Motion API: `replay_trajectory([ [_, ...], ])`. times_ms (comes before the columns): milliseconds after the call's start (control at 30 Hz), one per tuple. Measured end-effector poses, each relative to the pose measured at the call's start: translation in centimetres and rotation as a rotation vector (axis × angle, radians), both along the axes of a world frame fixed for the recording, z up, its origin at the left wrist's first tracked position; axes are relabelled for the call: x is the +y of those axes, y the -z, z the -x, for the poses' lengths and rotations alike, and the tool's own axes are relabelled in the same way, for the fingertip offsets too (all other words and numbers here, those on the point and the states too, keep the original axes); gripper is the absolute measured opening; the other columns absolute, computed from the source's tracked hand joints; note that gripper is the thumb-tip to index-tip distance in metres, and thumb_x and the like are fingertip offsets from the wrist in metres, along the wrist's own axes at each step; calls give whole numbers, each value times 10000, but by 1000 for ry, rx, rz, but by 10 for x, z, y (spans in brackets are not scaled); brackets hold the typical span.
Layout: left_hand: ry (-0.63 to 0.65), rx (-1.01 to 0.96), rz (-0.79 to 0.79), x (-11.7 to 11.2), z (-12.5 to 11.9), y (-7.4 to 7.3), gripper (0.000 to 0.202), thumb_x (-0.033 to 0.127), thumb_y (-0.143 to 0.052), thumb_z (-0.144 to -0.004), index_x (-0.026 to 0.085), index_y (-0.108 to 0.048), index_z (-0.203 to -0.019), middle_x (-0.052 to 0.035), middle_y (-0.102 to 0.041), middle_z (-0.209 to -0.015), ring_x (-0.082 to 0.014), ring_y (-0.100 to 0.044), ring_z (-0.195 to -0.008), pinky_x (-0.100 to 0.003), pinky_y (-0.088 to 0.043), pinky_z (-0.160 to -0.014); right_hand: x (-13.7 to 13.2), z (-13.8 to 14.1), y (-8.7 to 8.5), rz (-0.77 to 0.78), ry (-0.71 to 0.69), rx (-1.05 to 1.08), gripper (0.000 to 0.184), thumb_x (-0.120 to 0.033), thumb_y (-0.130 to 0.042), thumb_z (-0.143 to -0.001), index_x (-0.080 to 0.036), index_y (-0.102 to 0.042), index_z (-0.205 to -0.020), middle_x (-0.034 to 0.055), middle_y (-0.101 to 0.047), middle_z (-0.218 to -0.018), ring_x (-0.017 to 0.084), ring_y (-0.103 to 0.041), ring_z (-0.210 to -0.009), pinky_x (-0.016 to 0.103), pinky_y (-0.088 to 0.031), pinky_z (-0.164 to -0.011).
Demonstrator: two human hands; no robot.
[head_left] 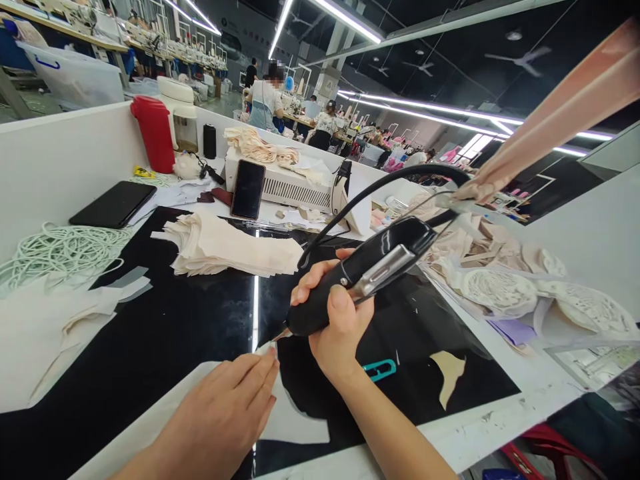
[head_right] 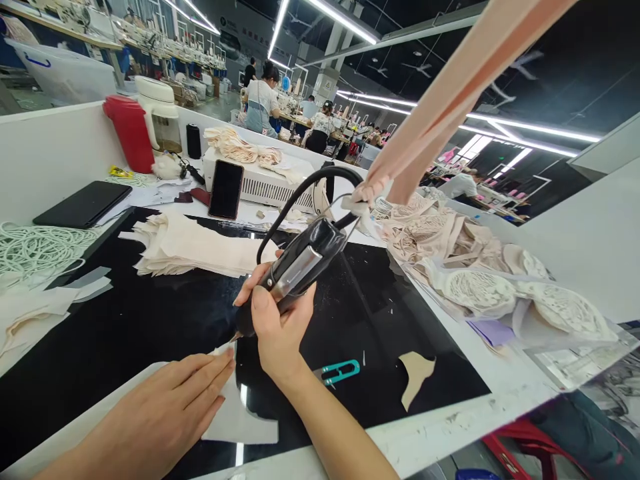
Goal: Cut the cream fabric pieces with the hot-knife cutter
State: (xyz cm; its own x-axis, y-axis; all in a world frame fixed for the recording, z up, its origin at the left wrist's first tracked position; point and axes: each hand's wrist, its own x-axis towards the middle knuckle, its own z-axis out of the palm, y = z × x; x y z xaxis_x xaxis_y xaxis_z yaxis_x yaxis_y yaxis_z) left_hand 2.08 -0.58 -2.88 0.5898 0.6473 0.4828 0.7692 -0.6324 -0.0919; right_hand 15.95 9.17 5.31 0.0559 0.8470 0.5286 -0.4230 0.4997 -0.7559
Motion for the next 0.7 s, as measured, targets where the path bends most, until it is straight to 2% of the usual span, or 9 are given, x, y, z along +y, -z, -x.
replay_trajectory([
  [200, 0, 30, -41, 0, 1, -1, 423, 135, -310, -1111, 102, -712, -1237, -97, -748, -1286, -216, -695, -1095, -352, -522, -822, -3, 4, 4, -15, -76, 31, 363, -423, -764, -896, -297, -542, -1155, -51, -639, -843, 108, -613, -600, 273, -539, -567],
  [367, -17, 13, -59, 1, -1, -1, 427, 147, -304, -1122, 107, -719, -1212, -84, -755, -1280, -219, -699, -1077, -368, -504, -805, -4, 5, 6, -8, -49, -5, 407, -455, -762, -888, -296, -515, -1171, -48, -625, -838, 122, -608, -592, 297, -554, -563],
  [700, -14, -8, -72, 0, -2, -5, 438, 140, -296, -1125, 75, -719, -1222, -93, -770, -1235, -225, -692, -1035, -376, -494, -779, -3, 5, 7, -34, -53, -28, 352, -422, -725, -926, -299, -508, -1175, -52, -624, -824, 121, -599, -595, 292, -532, -574],
])
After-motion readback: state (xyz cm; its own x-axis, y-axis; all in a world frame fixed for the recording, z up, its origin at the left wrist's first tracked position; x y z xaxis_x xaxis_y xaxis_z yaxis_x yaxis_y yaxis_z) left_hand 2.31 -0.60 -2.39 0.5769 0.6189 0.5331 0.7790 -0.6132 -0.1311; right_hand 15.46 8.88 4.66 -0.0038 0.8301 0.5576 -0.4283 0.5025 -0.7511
